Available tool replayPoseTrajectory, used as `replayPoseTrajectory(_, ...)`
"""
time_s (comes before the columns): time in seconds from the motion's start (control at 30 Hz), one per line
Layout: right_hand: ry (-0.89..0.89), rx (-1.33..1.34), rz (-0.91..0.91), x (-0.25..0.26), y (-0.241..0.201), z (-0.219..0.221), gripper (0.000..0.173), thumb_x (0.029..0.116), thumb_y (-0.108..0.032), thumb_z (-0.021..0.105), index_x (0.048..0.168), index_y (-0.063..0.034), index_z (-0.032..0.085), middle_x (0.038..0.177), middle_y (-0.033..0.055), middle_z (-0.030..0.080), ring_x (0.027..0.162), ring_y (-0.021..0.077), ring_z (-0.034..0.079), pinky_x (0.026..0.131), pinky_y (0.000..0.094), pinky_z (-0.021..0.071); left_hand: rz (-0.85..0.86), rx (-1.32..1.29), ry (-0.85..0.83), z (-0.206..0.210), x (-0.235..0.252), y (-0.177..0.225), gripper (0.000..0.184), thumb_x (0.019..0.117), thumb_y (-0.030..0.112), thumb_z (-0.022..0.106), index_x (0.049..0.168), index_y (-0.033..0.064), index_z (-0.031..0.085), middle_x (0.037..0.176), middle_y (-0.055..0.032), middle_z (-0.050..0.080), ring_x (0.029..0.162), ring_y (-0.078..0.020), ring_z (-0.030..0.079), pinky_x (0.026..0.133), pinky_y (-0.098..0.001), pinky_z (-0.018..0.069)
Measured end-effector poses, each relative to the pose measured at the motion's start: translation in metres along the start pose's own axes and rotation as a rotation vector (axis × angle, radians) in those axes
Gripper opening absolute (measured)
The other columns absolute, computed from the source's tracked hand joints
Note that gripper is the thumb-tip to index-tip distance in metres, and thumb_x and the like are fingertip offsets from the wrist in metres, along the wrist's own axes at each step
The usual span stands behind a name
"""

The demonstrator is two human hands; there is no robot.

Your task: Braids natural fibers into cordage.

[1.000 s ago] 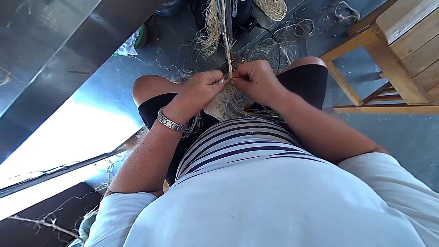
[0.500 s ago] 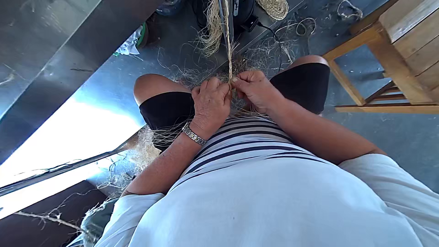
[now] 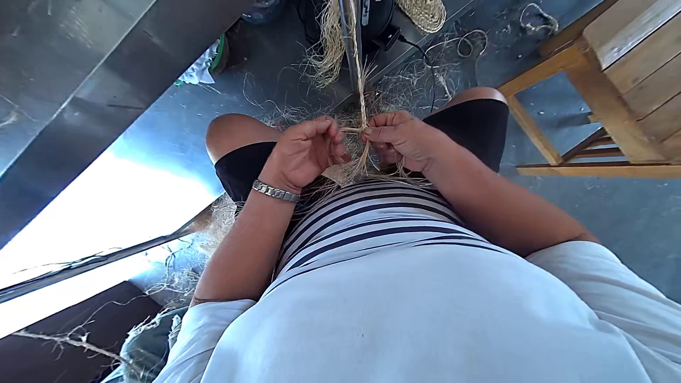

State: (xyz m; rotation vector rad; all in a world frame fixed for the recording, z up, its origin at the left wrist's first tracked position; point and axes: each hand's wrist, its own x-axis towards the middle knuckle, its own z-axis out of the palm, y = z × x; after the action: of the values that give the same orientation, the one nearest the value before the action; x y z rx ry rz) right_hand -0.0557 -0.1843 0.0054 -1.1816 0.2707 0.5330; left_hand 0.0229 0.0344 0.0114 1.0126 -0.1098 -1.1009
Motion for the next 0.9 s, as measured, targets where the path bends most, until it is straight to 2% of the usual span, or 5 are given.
replayPoseTrajectory(0.13, -0.036, -0.085, -0.023, -0.006, -0.009, -0.010, 0.023, 0.1060, -0.008, 0.049, 0.084, -0.0118, 0.056, 0.058, -0.0095, 0.043, 0.044, -0.0024, 0.033, 0.041, 0.0126, 0.0282, 0.088, 0.312, -0.016, -0.010, -0.049, 0.035, 0.023, 0.1054, 0.020, 0.040, 0.101, 0.0225, 0.063, 0.069, 0.0113, 0.055, 0.054, 0.0010, 0.050, 0.051, -0.0155, 0.0472)
replayPoseTrajectory(0.33, -0.026, -0.205, -0.084, -0.010, -0.012, -0.019, 0.023, 0.1043, -0.007, 0.052, 0.082, -0.0108, 0.057, 0.060, -0.0082, 0.046, 0.045, -0.0017, 0.034, 0.042, 0.0134, 0.0281, 0.211, 0.872, 0.779, -0.075, -0.230, 0.101, 0.017, 0.1073, 0.027, 0.047, 0.103, 0.0242, 0.063, 0.066, 0.0193, 0.048, 0.049, 0.0079, 0.038, 0.046, -0.0084, 0.0326)
replayPoseTrajectory(0.5, 0.028, -0.437, -0.155, -0.009, -0.010, -0.010, 0.018, 0.1038, -0.009, 0.055, 0.086, -0.0083, 0.057, 0.069, -0.0061, 0.047, 0.056, 0.0005, 0.039, 0.054, 0.0170, 0.0325, -0.268, 1.464, 1.462, -0.074, -0.270, 0.109, 0.040, 0.1073, 0.022, 0.048, 0.125, -0.0116, 0.061, 0.119, -0.0332, 0.062, 0.113, -0.0407, 0.060, 0.099, -0.0570, 0.0444)
replayPoseTrajectory(0.7, 0.042, -0.466, -0.209, -0.012, -0.005, -0.006, 0.017, 0.1046, -0.010, 0.052, 0.089, -0.0084, 0.058, 0.074, -0.0060, 0.052, 0.062, -0.0007, 0.046, 0.059, 0.0165, 0.0382, 0.455, 1.616, 0.571, 0.019, -0.139, 0.078, 0.041, 0.1075, 0.018, 0.037, 0.124, -0.0132, 0.059, 0.126, -0.0316, 0.060, 0.120, -0.0318, 0.058, 0.105, -0.0433, 0.0449)
replayPoseTrajectory(0.9, 0.065, -0.496, -0.276, -0.017, -0.009, -0.009, 0.016, 0.1039, -0.009, 0.054, 0.089, -0.0069, 0.061, 0.075, -0.0053, 0.056, 0.068, -0.0009, 0.051, 0.066, 0.0179, 0.0438, 0.038, 1.082, 0.107, 0.053, 0.028, 0.009, 0.030, 0.1079, 0.021, 0.042, 0.124, 0.0015, 0.058, 0.108, -0.0093, 0.066, 0.095, -0.0124, 0.063, 0.084, -0.0346, 0.0520)
